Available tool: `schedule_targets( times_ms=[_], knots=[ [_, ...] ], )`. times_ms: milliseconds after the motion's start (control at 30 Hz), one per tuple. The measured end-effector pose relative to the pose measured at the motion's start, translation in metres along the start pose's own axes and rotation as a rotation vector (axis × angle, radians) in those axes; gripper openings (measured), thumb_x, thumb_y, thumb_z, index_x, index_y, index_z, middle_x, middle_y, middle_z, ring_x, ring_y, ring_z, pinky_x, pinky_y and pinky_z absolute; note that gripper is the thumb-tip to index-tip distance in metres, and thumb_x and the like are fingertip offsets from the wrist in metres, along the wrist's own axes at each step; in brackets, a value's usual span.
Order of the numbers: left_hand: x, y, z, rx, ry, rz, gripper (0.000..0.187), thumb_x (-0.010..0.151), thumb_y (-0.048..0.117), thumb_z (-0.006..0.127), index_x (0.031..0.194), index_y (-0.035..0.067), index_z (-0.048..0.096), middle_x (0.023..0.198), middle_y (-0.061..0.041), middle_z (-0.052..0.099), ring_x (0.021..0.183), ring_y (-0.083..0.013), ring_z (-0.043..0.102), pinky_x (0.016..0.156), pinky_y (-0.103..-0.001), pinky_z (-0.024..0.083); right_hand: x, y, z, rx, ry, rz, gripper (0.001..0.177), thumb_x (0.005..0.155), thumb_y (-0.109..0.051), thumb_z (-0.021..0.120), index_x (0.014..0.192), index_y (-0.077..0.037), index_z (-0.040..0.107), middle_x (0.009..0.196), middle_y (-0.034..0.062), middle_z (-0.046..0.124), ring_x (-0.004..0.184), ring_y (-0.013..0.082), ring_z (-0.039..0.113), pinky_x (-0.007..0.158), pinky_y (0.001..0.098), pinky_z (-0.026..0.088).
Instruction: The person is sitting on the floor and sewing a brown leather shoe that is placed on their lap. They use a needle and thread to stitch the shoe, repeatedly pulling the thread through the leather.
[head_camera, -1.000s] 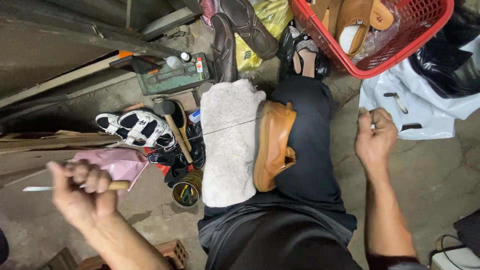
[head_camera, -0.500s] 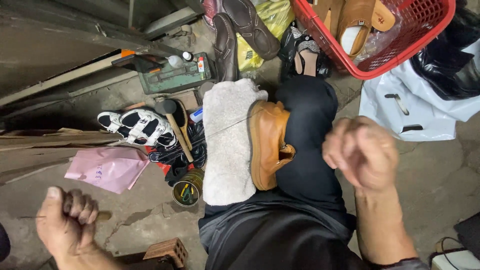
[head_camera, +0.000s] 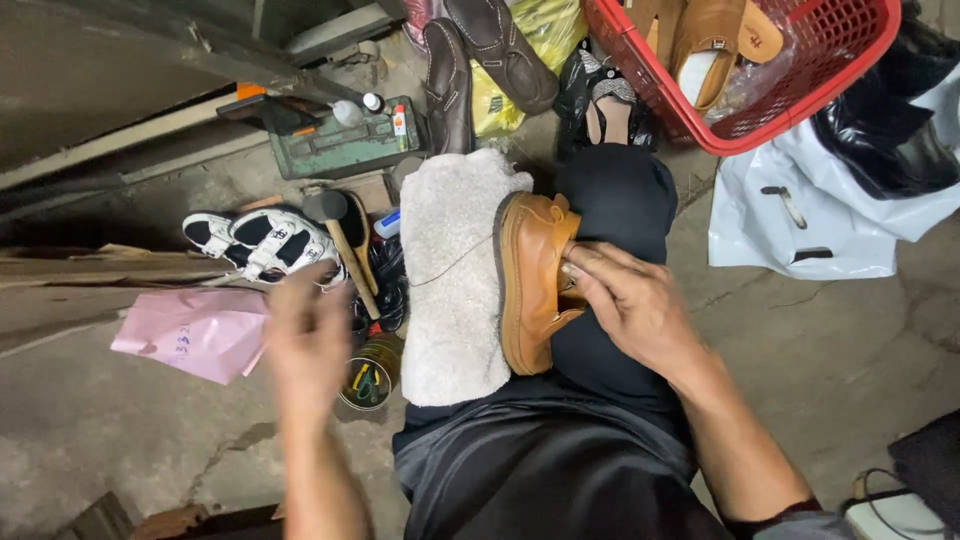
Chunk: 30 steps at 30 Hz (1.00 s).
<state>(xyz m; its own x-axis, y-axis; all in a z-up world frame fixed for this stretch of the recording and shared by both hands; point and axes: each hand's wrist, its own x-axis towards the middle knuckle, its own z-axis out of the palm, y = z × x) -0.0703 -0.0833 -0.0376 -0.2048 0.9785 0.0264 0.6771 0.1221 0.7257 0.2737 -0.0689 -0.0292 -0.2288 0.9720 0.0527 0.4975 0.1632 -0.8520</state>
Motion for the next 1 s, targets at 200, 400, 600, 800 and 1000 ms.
schedule_targets(
  times_ms=[200,400,600,800,1000],
  knots=[
    [0.018,0.109,0.052,-0.241,-0.443,0.188,0.04,0.101,0.009,0.063,0.137,-0.007,0.057,0.097,-0.026,0.074,0.075,-0.0405,0.074,0.061,-0.049,0.061,-0.007,0.012,0.003,-0.183,-0.052,-0.049,0.034,0.1,-0.006,0.059,0.131,-0.011,0.073,0.082,0.0091,0.072,0.064,0.0289,0.07,0.056,0.0386,0.056],
    [0.015,0.098,0.065,-0.228,-0.369,0.204,0.02,0.1,0.011,0.06,0.113,0.009,0.075,0.098,-0.015,0.078,0.092,-0.0398,0.074,0.072,-0.046,0.06,0.002,0.004,0.004,-0.266,-0.089,-0.179,0.023,0.101,-0.008,0.057,0.108,-0.015,0.078,0.064,0.0026,0.056,0.051,0.0257,0.06,0.044,0.0336,0.049],
    [0.01,0.101,0.062,-0.302,-0.351,0.115,0.019,0.099,0.008,0.058,0.109,0.008,0.075,0.095,-0.015,0.078,0.085,-0.0379,0.075,0.068,-0.043,0.061,0.007,-0.014,-0.005,-0.352,-0.181,-0.234,0.027,0.102,-0.01,0.05,0.085,-0.013,0.071,0.059,-0.0009,0.05,0.049,0.0215,0.054,0.042,0.0278,0.042],
    [0.012,0.094,0.066,-0.428,-0.263,0.074,0.02,0.098,0.001,0.057,0.111,0.004,0.071,0.1,-0.021,0.075,0.085,-0.0371,0.074,0.07,-0.043,0.062,-0.016,0.005,0.0,-0.256,-0.16,-0.156,0.028,0.1,-0.007,0.048,0.106,-0.008,0.075,0.07,0.0096,0.063,0.06,0.0296,0.065,0.05,0.0368,0.053],
    [-0.002,0.087,0.059,-0.536,-0.217,-0.026,0.039,0.096,0.0,0.064,0.133,0.002,0.055,0.116,-0.025,0.068,0.093,-0.0325,0.071,0.073,-0.044,0.063,-0.008,-0.026,-0.003,0.047,0.081,0.13,0.028,0.105,-0.007,0.052,0.123,0.0,0.071,0.09,0.0143,0.069,0.078,0.0337,0.067,0.072,0.0412,0.056]
  ],
)
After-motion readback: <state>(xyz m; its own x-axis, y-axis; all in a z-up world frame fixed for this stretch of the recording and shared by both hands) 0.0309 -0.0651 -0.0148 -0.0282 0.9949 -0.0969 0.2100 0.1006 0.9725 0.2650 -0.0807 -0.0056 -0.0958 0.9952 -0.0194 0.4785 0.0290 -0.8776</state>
